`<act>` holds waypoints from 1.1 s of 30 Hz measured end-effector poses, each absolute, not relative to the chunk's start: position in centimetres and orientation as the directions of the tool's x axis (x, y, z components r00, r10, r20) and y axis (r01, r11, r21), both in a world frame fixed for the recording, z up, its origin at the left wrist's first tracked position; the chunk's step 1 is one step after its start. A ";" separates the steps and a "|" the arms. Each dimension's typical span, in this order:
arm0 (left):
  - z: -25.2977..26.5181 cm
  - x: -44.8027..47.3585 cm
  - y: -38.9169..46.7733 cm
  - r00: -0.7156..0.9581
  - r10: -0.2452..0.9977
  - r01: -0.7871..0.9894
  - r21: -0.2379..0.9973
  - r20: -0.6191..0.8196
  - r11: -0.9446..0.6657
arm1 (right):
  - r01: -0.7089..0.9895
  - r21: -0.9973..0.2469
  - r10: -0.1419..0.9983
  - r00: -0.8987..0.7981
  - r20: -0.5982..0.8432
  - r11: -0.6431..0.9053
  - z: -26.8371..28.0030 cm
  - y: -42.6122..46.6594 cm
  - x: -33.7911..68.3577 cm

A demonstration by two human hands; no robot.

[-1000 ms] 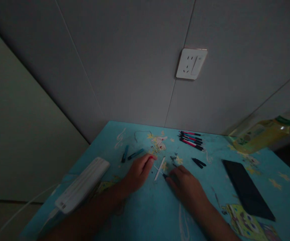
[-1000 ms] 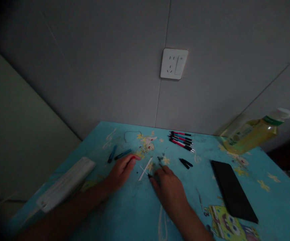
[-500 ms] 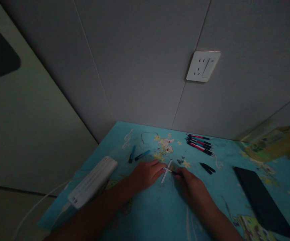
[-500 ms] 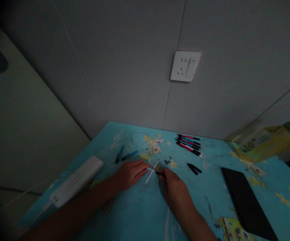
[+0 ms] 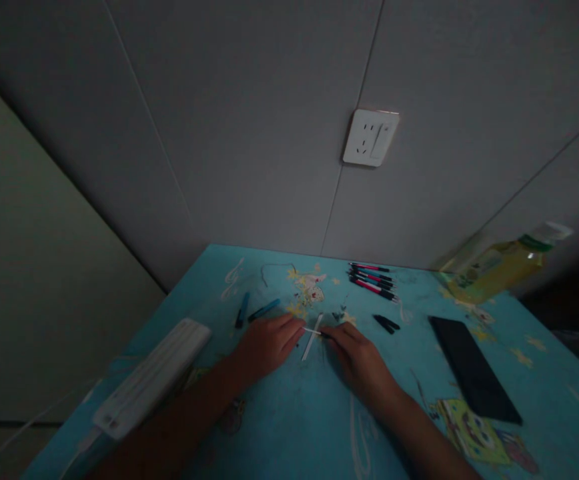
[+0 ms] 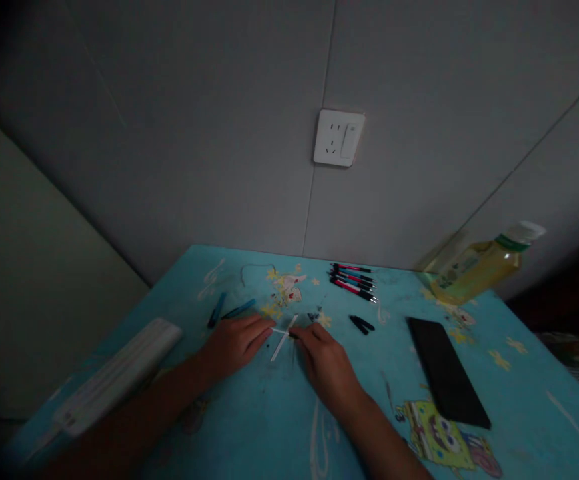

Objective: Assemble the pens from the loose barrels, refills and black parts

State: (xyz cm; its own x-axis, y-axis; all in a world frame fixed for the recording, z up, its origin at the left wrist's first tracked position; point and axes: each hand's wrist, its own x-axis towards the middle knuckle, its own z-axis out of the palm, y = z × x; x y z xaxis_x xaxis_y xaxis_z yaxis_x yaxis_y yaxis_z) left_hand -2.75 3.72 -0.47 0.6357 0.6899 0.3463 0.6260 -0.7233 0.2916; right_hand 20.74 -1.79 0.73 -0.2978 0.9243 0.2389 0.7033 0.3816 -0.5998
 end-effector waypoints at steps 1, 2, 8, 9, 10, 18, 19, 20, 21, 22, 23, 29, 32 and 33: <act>-0.5 -2.8 3.8 0.649 0.682 0.630 0.265 0.337 -0.730 | 0.711 -0.588 0.923 -0.300 0.242 0.386 0.6 -1.8 20.8; -0.5 -2.9 3.8 0.665 0.673 0.632 0.236 0.325 -0.738 | 0.712 -0.580 0.919 -0.308 0.248 0.395 0.6 -1.8 20.9; -0.8 -2.9 3.4 0.813 0.536 0.527 0.104 0.228 -0.844 | 0.606 -0.649 0.884 -0.378 0.275 0.460 1.7 -2.6 19.9; -1.0 -2.9 3.3 0.820 0.522 0.512 0.106 0.236 -0.852 | 0.577 -0.677 0.884 -0.379 0.274 0.457 1.9 -2.8 19.5; -1.3 -3.0 3.3 0.821 0.516 0.501 0.123 0.244 -0.856 | 0.549 -0.704 0.886 -0.373 0.275 0.450 2.0 -3.0 19.2; -2.0 -3.3 3.5 0.790 0.519 0.481 0.194 0.327 -0.855 | 0.420 -0.874 0.970 -0.127 0.209 0.244 1.1 -3.3 18.5; -1.9 -3.1 3.4 0.786 0.522 0.479 0.208 0.330 -0.853 | 0.412 -0.879 0.970 -0.124 0.207 0.240 1.0 -3.3 18.5; -1.9 -3.0 3.3 0.786 0.526 0.473 0.232 0.326 -0.850 | 0.404 -0.881 0.969 -0.127 0.213 0.247 0.9 -3.4 18.6; -1.9 -2.9 3.2 0.785 0.532 0.467 0.259 0.319 -0.845 | 0.399 -0.878 0.964 -0.134 0.229 0.264 0.9 -3.4 18.6; -2.0 -2.8 3.2 0.784 0.536 0.463 0.281 0.314 -0.841 | 0.397 -0.871 0.957 -0.143 0.251 0.288 1.0 -3.4 18.6; -2.0 -2.8 3.2 0.784 0.537 0.457 0.295 0.313 -0.839 | 0.401 -0.861 0.949 -0.154 0.275 0.314 1.1 -3.4 18.7; -1.8 -2.8 3.4 0.758 0.541 0.473 0.265 0.364 -0.840 | 0.514 -0.756 0.914 -0.229 0.334 0.405 1.7 -3.4 19.1; -1.5 -2.3 2.8 0.728 0.554 0.497 0.248 0.403 -0.832 | 0.571 -0.728 0.925 -0.198 0.325 0.378 1.7 -3.4 19.2; -1.4 -2.2 2.6 0.720 0.553 0.496 0.246 0.419 -0.833 | 0.601 -0.714 0.932 -0.183 0.313 0.358 1.6 -3.4 19.3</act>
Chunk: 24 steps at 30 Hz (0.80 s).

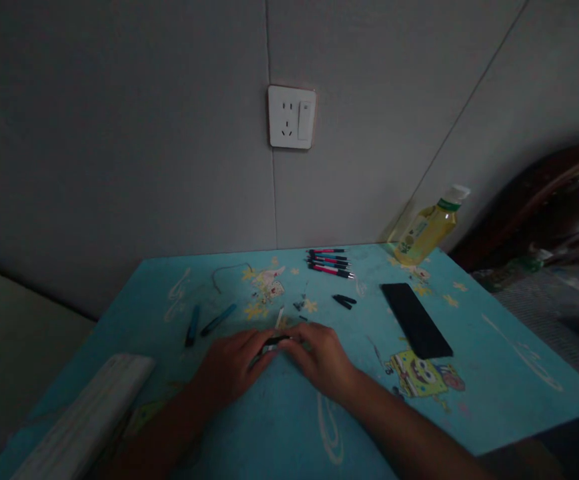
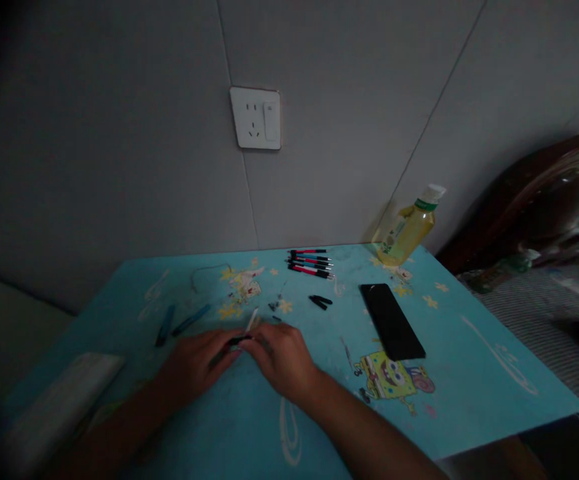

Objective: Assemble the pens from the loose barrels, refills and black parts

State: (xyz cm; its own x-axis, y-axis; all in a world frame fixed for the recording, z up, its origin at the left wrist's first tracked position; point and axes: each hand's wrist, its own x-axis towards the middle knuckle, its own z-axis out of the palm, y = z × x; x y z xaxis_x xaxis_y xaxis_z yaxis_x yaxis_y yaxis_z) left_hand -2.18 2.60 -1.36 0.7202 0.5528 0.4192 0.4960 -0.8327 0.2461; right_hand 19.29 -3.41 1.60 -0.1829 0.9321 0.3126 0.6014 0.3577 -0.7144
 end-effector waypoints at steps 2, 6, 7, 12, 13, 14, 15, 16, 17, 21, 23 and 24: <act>-1.1 -2.0 2.3 0.719 0.549 0.503 0.227 0.426 -0.834 | 0.659 -0.675 0.941 -0.173 0.292 0.331 1.4 -3.3 19.4; -0.3 -2.1 2.5 0.712 0.593 0.557 0.211 0.376 -0.803 | 0.651 -0.666 0.931 -0.223 0.290 0.364 0.9 -2.8 19.5; -0.1 -2.2 2.6 0.701 0.612 0.577 0.214 0.366 -0.788 | 0.630 -0.679 0.926 -0.233 0.298 0.377 0.8 -2.7 19.6; 0.0 -2.3 2.7 0.725 0.610 0.565 0.231 0.320 -0.792 | 0.617 -0.676 0.915 -0.268 0.301 0.403 0.7 -2.7 19.6; -0.2 -2.3 2.6 0.732 0.604 0.556 0.237 0.314 -0.797 | 0.634 -0.657 0.913 -0.284 0.292 0.407 0.8 -2.7 19.6; -0.4 -2.2 2.5 0.735 0.604 0.553 0.243 0.308 -0.797 | 0.651 -0.635 0.909 -0.305 0.284 0.417 0.8 -2.7 19.7; -0.5 -2.1 2.5 0.737 0.606 0.555 0.245 0.298 -0.795 | 0.667 -0.609 0.903 -0.327 0.278 0.429 0.8 -2.6 19.8; -0.7 -2.0 2.4 0.739 0.610 0.561 0.240 0.285 -0.792 | 0.684 -0.585 0.900 -0.336 0.277 0.436 0.8 -2.4 20.0; -0.8 -2.0 2.4 0.739 0.615 0.573 0.226 0.274 -0.788 | 0.703 -0.568 0.904 -0.323 0.282 0.428 0.8 -2.1 20.2; -0.8 -1.7 2.3 0.721 0.646 0.624 0.170 0.251 -0.763 | 0.790 -0.545 0.934 -0.096 0.345 0.282 0.5 -0.6 22.1; -0.7 -1.6 2.3 0.686 0.679 0.650 0.200 0.262 -0.733 | 0.831 -0.514 0.931 -0.012 0.364 0.211 0.1 0.1 22.9; -0.6 -1.6 2.2 0.666 0.695 0.658 0.227 0.272 -0.718 | 0.852 -0.491 0.933 0.009 0.359 0.181 -0.1 0.4 23.1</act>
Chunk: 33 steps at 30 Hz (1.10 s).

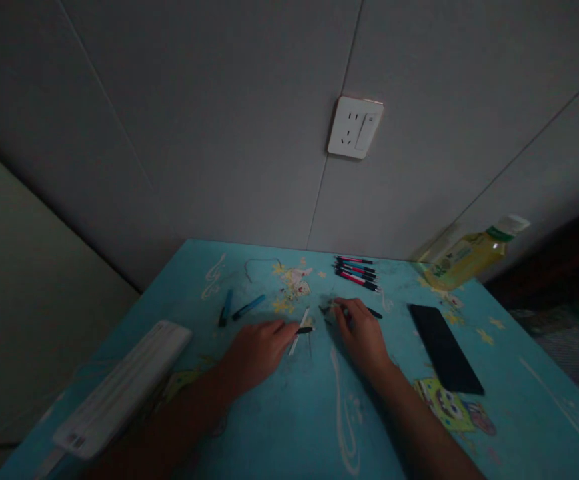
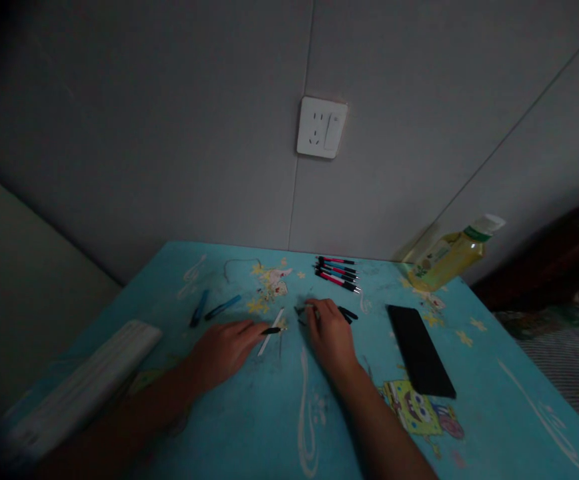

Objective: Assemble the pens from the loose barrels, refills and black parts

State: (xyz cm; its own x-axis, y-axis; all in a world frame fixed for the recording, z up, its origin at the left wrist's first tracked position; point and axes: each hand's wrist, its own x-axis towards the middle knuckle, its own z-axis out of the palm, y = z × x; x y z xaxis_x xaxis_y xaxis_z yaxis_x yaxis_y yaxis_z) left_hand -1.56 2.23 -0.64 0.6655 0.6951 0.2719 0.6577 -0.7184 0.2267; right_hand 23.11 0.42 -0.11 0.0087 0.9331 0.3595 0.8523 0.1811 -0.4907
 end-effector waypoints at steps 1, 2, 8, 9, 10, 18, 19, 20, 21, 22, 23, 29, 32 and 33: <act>-0.5 -1.5 2.2 0.644 0.709 0.660 0.259 0.286 -0.705 | 0.872 -0.465 0.936 0.019 0.350 0.156 -0.3 0.7 23.2; -0.4 -1.5 2.2 0.625 0.720 0.655 0.299 0.302 -0.694 | 0.888 -0.439 0.941 0.022 0.339 0.137 -0.6 0.9 23.1; 0.0 -1.6 2.5 0.585 0.734 0.468 0.596 0.345 -0.653 | 0.936 -0.334 0.946 0.001 0.325 0.114 -1.4 1.4 22.3; 0.0 -1.6 2.5 0.579 0.734 0.446 0.615 0.356 -0.650 | 0.935 -0.336 0.945 0.004 0.326 0.112 -1.5 1.5 22.4; -0.1 -1.6 2.6 0.574 0.731 0.432 0.623 0.368 -0.653 | 0.932 -0.345 0.945 0.007 0.327 0.112 -1.5 1.5 22.6; -1.0 -1.4 2.7 0.541 0.764 0.545 0.545 0.352 -0.637 | 0.889 -0.437 0.949 0.012 0.316 0.135 -1.3 1.7 23.5; -1.0 -1.4 2.7 0.533 0.779 0.585 0.522 0.330 -0.621 | 0.879 -0.457 0.945 0.027 0.326 0.133 -1.1 1.7 23.5; -1.0 -1.3 2.7 0.531 0.790 0.620 0.496 0.307 -0.609 | 0.862 -0.491 0.941 0.050 0.336 0.130 -0.8 1.5 23.4; -0.9 -1.3 2.7 0.535 0.794 0.644 0.470 0.288 -0.604 | 0.832 -0.541 0.937 0.079 0.342 0.127 -0.5 1.3 23.3; -0.8 -1.3 2.7 0.545 0.790 0.653 0.449 0.279 -0.609 | 0.786 -0.605 0.934 0.111 0.339 0.126 -0.1 1.0 23.1; -0.7 -1.3 2.7 0.557 0.782 0.652 0.435 0.279 -0.621 | 0.725 -0.676 0.935 0.139 0.325 0.128 0.2 0.6 22.9; -0.1 -1.5 2.6 0.603 0.747 0.633 0.403 0.280 -0.661 | 0.414 -0.888 0.972 0.031 0.233 0.199 1.2 -1.2 21.3; 0.1 -1.7 2.5 0.609 0.740 0.644 0.368 0.284 -0.671 | 0.378 -0.897 0.972 -0.035 0.233 0.229 1.3 -1.4 20.8; 0.1 -1.7 2.5 0.611 0.737 0.646 0.356 0.288 -0.675 | 0.373 -0.898 0.971 -0.045 0.234 0.233 1.3 -1.5 20.8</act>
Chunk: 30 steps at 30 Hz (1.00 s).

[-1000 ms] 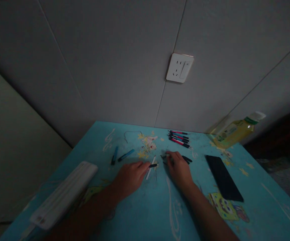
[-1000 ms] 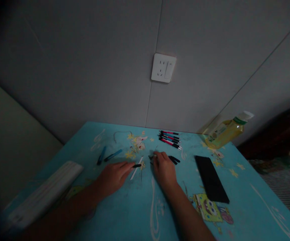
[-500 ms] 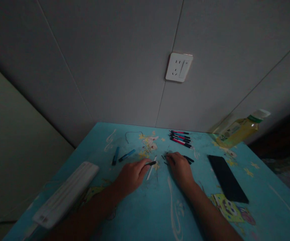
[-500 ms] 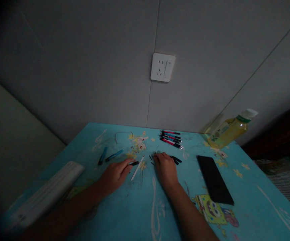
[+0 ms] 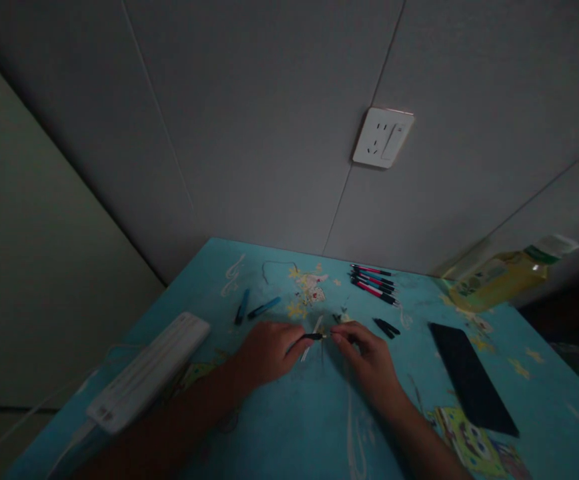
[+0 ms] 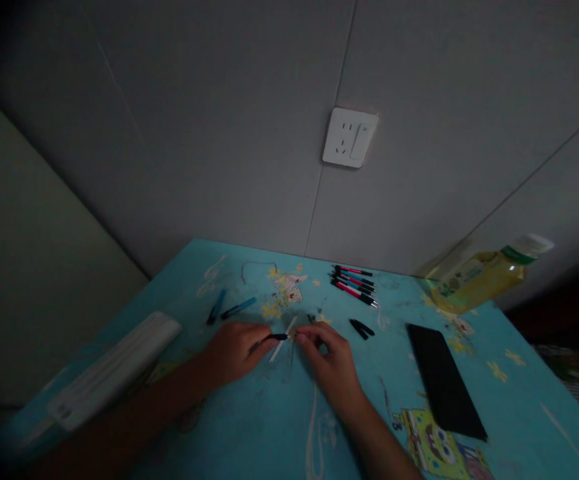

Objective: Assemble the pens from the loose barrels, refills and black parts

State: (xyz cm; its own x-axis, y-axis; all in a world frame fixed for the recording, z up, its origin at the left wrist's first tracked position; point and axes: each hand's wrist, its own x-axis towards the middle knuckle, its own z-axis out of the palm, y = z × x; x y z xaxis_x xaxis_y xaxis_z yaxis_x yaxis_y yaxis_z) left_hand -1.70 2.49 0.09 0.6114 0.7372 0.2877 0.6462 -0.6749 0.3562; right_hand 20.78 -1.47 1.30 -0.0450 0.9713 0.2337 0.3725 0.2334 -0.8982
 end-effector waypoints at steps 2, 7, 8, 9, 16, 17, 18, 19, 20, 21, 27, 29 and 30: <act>0.1 -1.7 2.5 0.614 0.732 0.650 0.337 0.295 -0.681 | 0.369 -0.899 0.971 -0.058 0.231 0.236 1.4 -1.5 20.7; 0.0 -1.7 2.6 0.597 0.752 0.684 0.313 0.280 -0.659 | 0.373 -0.897 0.971 -0.055 0.232 0.236 1.6 -1.6 20.7; 0.0 -1.7 2.6 0.597 0.755 0.689 0.307 0.271 -0.656 | 0.370 -0.898 0.971 -0.054 0.234 0.238 1.6 -1.6 20.7; -0.1 -1.8 2.6 0.603 0.753 0.689 0.304 0.262 -0.658 | 0.368 -0.898 0.970 -0.060 0.236 0.241 1.6 -1.6 20.6; -0.4 -1.6 2.3 0.648 0.695 0.619 0.318 0.310 -0.718 | 0.486 -0.818 0.950 -0.198 0.241 0.309 1.2 -1.4 20.8; -0.3 -1.5 2.3 0.651 0.684 0.606 0.318 0.329 -0.729 | 0.527 -0.799 0.957 -0.175 0.231 0.289 1.2 -1.4 20.9; -0.3 -1.4 2.4 0.656 0.671 0.593 0.314 0.345 -0.741 | 0.567 -0.780 0.965 -0.151 0.216 0.263 1.1 -1.4 21.0; -0.3 -1.4 2.5 0.665 0.656 0.579 0.308 0.357 -0.755 | 0.599 -0.764 0.970 -0.132 0.203 0.241 1.0 -1.4 21.1; -0.3 -1.4 2.6 0.672 0.643 0.569 0.300 0.366 -0.765 | 0.619 -0.750 0.973 -0.125 0.196 0.231 1.0 -1.4 21.2; -0.4 -1.4 2.8 0.675 0.634 0.563 0.293 0.376 -0.773 | 0.628 -0.742 0.972 -0.127 0.199 0.234 0.9 -1.5 21.2; -1.0 -1.9 3.7 0.651 0.634 0.572 0.279 0.417 -0.771 | 0.607 -0.707 0.931 -0.207 0.299 0.362 0.2 -1.5 21.0; -0.9 -1.9 3.7 0.662 0.612 0.555 0.267 0.432 -0.788 | 0.626 -0.706 0.942 -0.176 0.287 0.332 -0.1 -1.5 21.0; -0.8 -1.9 3.6 0.669 0.602 0.547 0.259 0.437 -0.796 | 0.640 -0.707 0.951 -0.156 0.265 0.302 -0.2 -1.5 21.0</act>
State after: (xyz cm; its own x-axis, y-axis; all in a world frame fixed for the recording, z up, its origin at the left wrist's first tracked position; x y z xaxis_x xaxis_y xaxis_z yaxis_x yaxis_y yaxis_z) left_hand -1.93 3.61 -0.76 0.6686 0.6015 0.4372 0.5470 -0.7961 0.2589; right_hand 20.95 -1.52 -0.16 -0.1563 0.9514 0.2652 0.6396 0.3021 -0.7069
